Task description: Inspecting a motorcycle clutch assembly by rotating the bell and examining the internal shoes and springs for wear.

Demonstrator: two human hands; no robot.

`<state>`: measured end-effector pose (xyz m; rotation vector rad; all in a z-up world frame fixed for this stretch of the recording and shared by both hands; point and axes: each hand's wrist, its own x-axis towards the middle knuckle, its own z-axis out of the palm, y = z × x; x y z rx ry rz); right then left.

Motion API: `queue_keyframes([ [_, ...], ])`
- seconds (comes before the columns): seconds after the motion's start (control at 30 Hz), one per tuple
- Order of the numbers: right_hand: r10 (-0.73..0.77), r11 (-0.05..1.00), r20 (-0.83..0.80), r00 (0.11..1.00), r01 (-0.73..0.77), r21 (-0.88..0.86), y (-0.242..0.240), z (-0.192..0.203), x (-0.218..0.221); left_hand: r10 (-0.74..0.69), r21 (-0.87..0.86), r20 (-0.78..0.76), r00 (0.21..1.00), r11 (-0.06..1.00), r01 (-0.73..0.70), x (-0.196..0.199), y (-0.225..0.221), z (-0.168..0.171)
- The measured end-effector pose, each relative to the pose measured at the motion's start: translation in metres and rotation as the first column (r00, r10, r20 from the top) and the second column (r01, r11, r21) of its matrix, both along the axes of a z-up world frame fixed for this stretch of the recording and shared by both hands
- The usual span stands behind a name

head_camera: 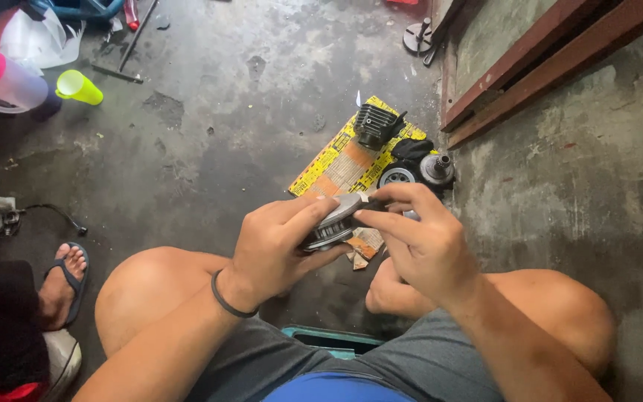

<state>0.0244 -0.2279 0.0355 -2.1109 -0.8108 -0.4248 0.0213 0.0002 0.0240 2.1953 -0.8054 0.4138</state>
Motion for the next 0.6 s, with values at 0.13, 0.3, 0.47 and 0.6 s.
queue_keyframes([
  [0.13, -0.053, 0.996, 0.185, 0.981, 0.04, 0.076, 0.021, 0.006, -0.007, -0.017, -0.014, -0.066, 0.998, 1.0, 0.016, 0.001, -0.001, -0.006],
  [0.3, 0.035, 0.988, 0.191, 0.981, -0.063, 0.14, 0.027, 0.02, -0.011, 0.01, -0.01, 0.014, 1.0, 1.0, -0.01, -0.002, -0.004, -0.011],
  [0.47, -0.041, 0.998, 0.202, 0.978, 0.029, 0.06, 0.001, -0.001, 0.003, 0.002, -0.039, 0.043, 0.999, 0.999, 0.0, -0.001, -0.001, -0.001],
  [0.6, -0.115, 0.993, 0.249, 0.962, 0.104, 0.057, 0.018, 0.016, -0.012, 0.013, -0.03, 0.059, 0.998, 0.999, -0.012, -0.003, -0.002, -0.003],
])
